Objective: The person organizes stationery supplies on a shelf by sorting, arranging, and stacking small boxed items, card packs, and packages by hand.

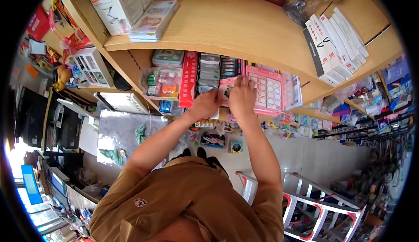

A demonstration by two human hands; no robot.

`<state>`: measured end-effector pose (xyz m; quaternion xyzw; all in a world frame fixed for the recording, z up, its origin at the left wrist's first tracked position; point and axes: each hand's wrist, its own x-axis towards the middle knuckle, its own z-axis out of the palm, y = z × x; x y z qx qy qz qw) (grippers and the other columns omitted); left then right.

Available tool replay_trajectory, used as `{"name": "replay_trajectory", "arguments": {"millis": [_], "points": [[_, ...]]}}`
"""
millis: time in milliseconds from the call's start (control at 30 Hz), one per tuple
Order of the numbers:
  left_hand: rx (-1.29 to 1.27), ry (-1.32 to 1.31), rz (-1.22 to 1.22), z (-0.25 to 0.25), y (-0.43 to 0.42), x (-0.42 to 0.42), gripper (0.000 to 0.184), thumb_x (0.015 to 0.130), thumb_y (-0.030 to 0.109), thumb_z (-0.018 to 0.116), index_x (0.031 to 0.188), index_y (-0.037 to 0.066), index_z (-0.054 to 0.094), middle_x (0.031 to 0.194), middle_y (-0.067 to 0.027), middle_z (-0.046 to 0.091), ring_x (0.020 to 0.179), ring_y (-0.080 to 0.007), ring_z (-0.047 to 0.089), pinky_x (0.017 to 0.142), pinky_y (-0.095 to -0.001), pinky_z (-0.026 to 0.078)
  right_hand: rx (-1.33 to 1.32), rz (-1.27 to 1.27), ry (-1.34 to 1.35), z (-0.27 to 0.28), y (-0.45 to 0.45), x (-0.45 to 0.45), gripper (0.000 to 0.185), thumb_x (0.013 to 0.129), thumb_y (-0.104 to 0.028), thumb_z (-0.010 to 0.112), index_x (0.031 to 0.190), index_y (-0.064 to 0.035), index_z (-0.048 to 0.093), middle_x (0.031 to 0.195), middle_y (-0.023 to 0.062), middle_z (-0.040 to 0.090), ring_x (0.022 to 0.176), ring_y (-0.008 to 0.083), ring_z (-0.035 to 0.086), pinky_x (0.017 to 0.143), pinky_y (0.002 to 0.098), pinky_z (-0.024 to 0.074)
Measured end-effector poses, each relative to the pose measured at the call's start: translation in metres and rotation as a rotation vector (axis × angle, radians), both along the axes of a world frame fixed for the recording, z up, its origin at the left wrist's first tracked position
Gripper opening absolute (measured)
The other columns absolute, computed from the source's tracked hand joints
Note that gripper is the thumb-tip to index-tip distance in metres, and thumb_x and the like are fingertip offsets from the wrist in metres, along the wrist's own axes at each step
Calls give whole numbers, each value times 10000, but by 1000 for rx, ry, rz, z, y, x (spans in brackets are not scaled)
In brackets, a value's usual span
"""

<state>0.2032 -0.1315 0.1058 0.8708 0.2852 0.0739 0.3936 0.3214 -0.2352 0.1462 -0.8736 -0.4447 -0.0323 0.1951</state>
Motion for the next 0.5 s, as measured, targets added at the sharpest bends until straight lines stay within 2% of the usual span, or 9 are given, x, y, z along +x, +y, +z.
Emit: {"name": "replay_trajectory", "arguments": {"millis": [67, 200, 267, 300, 333, 400, 467, 500], "points": [[-19, -25, 48, -8, 4, 4, 400, 995, 373, 555, 1082, -10, 631, 981, -305, 706, 982, -498, 673, 884, -573, 524, 20, 65, -389, 14, -8, -12, 596, 823, -213, 787, 1265, 104, 543, 1303, 320, 588, 1010, 414, 656, 865, 457, 556], [-4, -64, -12, -3, 9, 2, 396, 956, 361, 616, 1048, -25, 635, 1023, -316, 697, 1025, -502, 655, 894, -561, 517, 38, 113, -319, -24, -27, -16, 538, 812, -211, 785, 1222, 69, 578, 1252, 282, 610, 972, 389, 651, 868, 435, 544], [-85, -52, -18, 2, 10, 1, 403, 914, 319, 660, 1081, -47, 638, 1055, -324, 692, 1066, -485, 654, 914, -518, 514, 69, 107, -305, -23, -26, -25, 463, 850, -166, 740, 1206, 77, 573, 1235, 303, 604, 968, 404, 655, 853, 449, 551], [-83, -44, -32, -2, 11, 1, 403, 914, 319, 660, 1081, -47, 638, 1055, -324, 692, 1066, -485, 654, 914, -518, 514, 54, 85, -227, -29, -24, -26, 390, 891, -114, 674, 1197, 99, 559, 1255, 334, 573, 954, 430, 654, 844, 458, 559], [-142, -83, -18, -7, 13, 3, 419, 910, 307, 658, 1116, -58, 633, 1067, -323, 691, 1074, -465, 662, 922, -496, 513, 58, 67, -222, -34, -22, -30, 390, 891, -114, 674, 1197, 99, 559, 1255, 334, 573, 954, 430, 654, 844, 458, 559], [-184, -117, -25, -15, 20, 9, 438, 906, 295, 657, 1150, -68, 628, 1078, -321, 691, 1082, -445, 671, 931, -475, 512, 48, -17, -28, -40, -16, -36, 356, 914, -73, 618, 1197, 130, 543, 1292, 360, 531, 934, 455, 652, 838, 466, 564], [-217, -87, -39, -25, 25, 10, 471, 899, 277, 658, 1206, -78, 615, 1115, -297, 693, 1087, -401, 682, 938, -438, 509, 111, -25, -43, -52, -15, -36, 344, 933, -93, 604, 1189, 127, 538, 1291, 354, 514, 973, 473, 638, 845, 469, 562], [-257, -68, -63, -11, 25, 5, 460, 909, 269, 653, 1224, -64, 614, 1155, -277, 693, 1082, -394, 684, 934, -435, 509, 129, -35, -101, -56, -14, -35, 335, 924, -99, 620, 1176, 112, 554, 1275, 328, 530, 1008, 464, 630, 860, 470, 555]]}}
